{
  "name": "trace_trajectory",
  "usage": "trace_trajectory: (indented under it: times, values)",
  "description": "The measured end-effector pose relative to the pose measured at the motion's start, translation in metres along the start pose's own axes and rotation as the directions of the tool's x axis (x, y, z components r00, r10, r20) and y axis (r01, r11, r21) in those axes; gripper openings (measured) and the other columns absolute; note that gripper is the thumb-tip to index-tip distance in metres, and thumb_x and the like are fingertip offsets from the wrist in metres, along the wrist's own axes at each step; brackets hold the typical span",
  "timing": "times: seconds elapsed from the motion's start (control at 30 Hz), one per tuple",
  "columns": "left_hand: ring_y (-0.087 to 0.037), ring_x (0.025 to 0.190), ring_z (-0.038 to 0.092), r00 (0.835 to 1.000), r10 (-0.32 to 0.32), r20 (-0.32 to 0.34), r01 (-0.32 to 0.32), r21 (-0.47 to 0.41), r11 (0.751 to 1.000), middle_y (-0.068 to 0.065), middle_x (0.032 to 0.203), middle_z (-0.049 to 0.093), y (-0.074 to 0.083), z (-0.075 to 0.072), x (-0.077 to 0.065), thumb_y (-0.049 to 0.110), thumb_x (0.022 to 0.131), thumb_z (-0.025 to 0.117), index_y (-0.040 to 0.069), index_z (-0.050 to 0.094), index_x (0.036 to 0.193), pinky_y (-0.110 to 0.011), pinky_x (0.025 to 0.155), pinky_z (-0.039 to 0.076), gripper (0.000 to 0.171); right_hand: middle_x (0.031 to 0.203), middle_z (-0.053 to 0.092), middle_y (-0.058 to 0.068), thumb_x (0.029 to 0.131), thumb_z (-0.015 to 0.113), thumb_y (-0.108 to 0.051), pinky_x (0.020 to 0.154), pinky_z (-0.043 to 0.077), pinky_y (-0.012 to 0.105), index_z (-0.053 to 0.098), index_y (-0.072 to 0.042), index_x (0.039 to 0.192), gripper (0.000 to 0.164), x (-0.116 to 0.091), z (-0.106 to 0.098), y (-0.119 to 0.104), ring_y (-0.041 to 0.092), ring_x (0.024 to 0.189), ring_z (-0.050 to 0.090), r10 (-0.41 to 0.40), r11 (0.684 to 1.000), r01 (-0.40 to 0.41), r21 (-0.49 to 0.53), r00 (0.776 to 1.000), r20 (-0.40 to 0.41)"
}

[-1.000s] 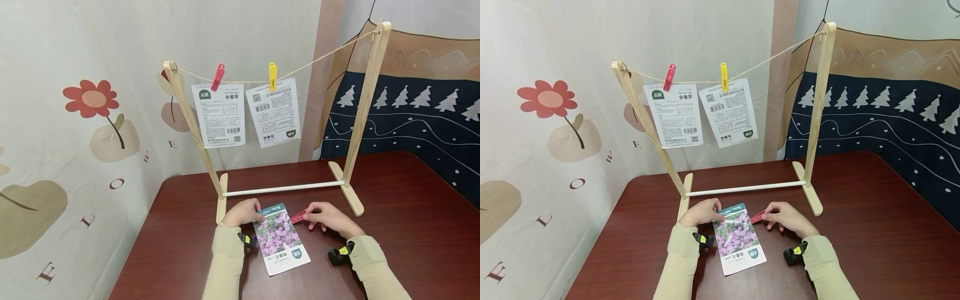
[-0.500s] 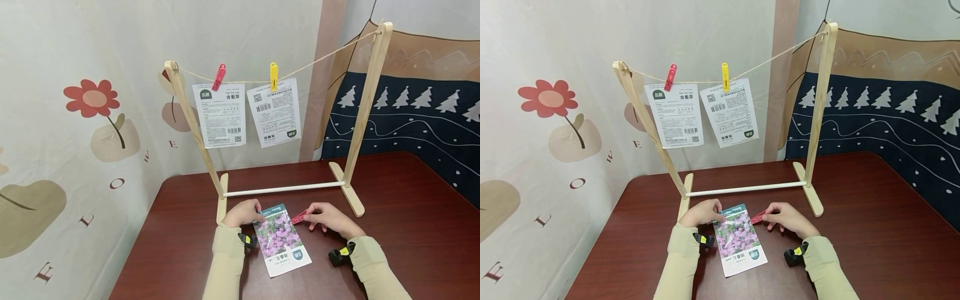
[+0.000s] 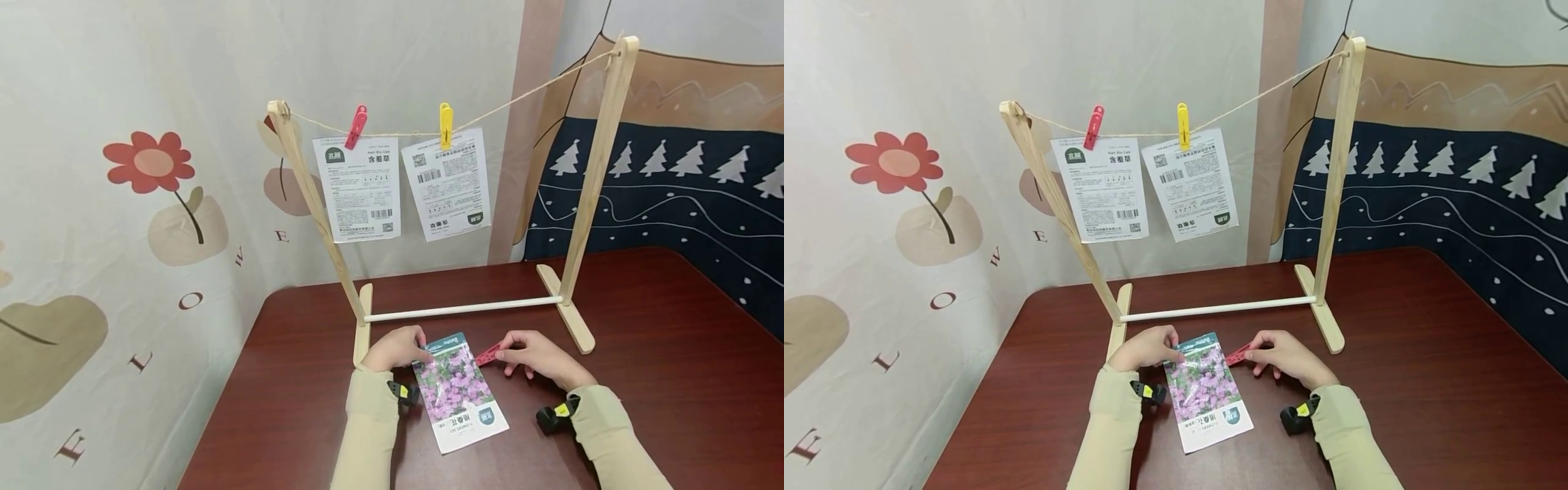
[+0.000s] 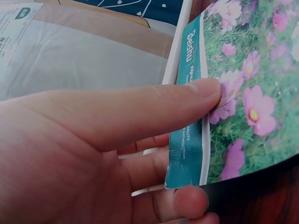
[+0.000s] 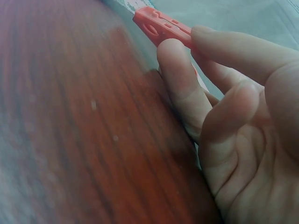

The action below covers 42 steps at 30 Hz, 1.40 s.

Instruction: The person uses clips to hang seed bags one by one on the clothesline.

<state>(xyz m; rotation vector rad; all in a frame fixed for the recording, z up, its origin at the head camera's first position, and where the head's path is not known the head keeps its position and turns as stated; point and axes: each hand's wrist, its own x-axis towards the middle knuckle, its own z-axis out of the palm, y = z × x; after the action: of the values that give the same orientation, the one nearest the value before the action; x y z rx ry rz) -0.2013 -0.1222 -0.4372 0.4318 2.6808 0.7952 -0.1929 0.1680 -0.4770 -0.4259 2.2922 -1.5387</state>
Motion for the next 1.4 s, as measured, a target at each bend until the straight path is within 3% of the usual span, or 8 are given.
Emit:
trace_trajectory:
  times: [0.27,0.77,1.0,1.17,1.4]
  values:
    - [-0.011,0.046,0.041,0.999,0.045,0.014,-0.043,-0.109,0.993,0.001,0.063,0.050,0.003,-0.006,-0.003,0.022,0.079,0.068,0.011,0.050,0.081,-0.026,0.046,0.037,0.021,0.070,0.064,0.013,0.082,0.063,-0.032,0.040,0.042,0.026,0.061,-0.006,0.091,0.027,0.001,-0.001,0.003,0.025,0.064,0.060,-0.017,0.999,0.017,0.029,1.000,0.015]
    - [-0.013,0.051,0.046,0.999,0.051,0.019,-0.049,-0.111,0.993,0.001,0.069,0.055,0.002,-0.007,-0.001,0.021,0.082,0.065,0.012,0.053,0.083,-0.026,0.049,0.041,0.015,0.071,0.064,0.012,0.082,0.063,-0.032,0.040,0.042,0.027,0.062,-0.008,0.091,0.025,0.001,-0.002,0.004,0.025,0.065,0.061,-0.030,0.999,0.029,0.025,0.999,0.014]
    - [-0.014,0.058,0.052,0.998,0.051,0.029,-0.047,-0.133,0.990,0.003,0.075,0.060,0.003,-0.007,0.000,0.020,0.084,0.062,0.016,0.062,0.091,-0.028,0.054,0.044,0.008,0.072,0.063,0.012,0.083,0.062,-0.029,0.039,0.041,0.025,0.061,-0.006,0.091,0.024,0.001,-0.001,0.004,0.025,0.065,0.061,-0.051,0.998,0.051,0.034,0.999,0.017]
    - [-0.015,0.056,0.049,0.997,0.050,0.060,-0.040,-0.160,0.986,0.001,0.075,0.059,0.003,-0.005,0.000,0.016,0.085,0.060,0.013,0.060,0.091,-0.027,0.052,0.043,0.007,0.073,0.063,0.014,0.085,0.060,-0.023,0.040,0.041,0.025,0.062,-0.003,0.092,0.021,-0.004,0.000,-0.007,0.027,0.065,0.060,-0.054,0.998,0.054,0.028,0.998,0.022]
    - [-0.015,0.053,0.045,0.995,0.057,0.081,-0.043,-0.169,0.985,0.000,0.073,0.057,0.004,-0.005,-0.002,0.013,0.086,0.059,0.011,0.056,0.089,-0.026,0.049,0.039,0.005,0.074,0.064,0.011,0.083,0.063,-0.030,0.040,0.042,0.025,0.064,-0.006,0.096,0.027,0.001,-0.002,0.004,0.023,0.067,0.060,-0.043,0.999,0.043,0.022,0.999,0.014]
